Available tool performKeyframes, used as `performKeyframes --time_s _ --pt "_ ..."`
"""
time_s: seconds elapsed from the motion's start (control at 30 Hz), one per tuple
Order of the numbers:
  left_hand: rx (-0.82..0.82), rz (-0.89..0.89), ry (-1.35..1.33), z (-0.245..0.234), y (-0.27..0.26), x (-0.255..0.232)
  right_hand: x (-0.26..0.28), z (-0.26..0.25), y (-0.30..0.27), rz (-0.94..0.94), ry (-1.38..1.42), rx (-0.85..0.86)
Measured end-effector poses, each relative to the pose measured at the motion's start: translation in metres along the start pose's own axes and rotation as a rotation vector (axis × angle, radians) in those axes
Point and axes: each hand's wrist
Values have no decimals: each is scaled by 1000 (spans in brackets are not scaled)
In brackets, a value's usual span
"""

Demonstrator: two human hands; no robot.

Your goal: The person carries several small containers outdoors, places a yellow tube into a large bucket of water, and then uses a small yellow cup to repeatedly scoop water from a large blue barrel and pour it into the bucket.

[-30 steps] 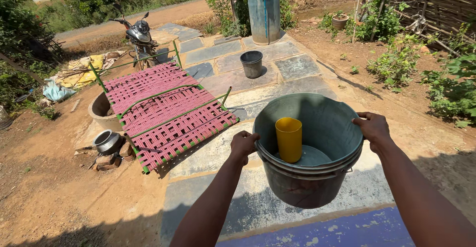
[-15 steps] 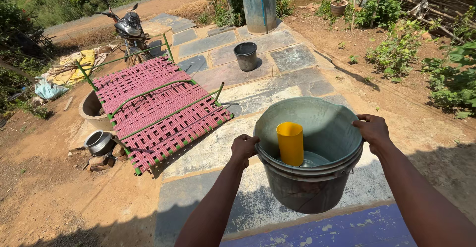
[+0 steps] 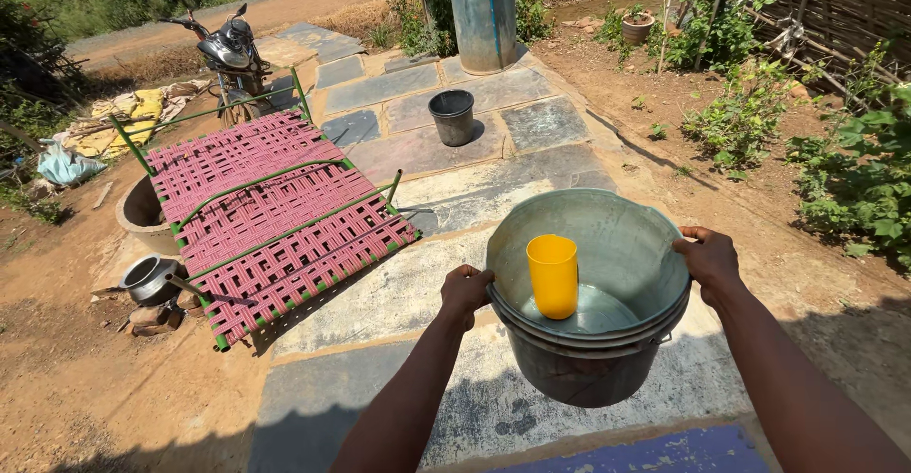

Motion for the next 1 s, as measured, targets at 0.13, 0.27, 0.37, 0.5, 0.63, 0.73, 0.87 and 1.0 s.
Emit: performKeyframes --time_s 0.13,0.27,0.37,0.5,0.63,0.73,0.87,1.0 --pt "9 4 -50 14 14 -7 0 2 11 2 -1 2" --pt "24 72 -21 34 32 -8 -7 5 29 12 101 9" --pt "19 17 -42 44 48 -10 -11 11 41 -20 37 -37" --pt "39 62 -37 58 71 -8 -13 22 57 -27 49 -86" --pt "47 72 7 64 106 6 -28 49 70 -39 115 -110" --pt "74 46 -51 63 154 26 -42 88 87 -63 172 -116" --pt "95 5 -123 48 207 68 -63 148 97 -82 214 -67" --pt "-60 76 23 30 232 84 -72 197 107 -46 100 -34"
Point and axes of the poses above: each hand's wrist, its own y-axis towards the middle knuckle, its own z-axis out of the palm, x = y × z, and after that the axes turned 15 degrees about -x, right-handed
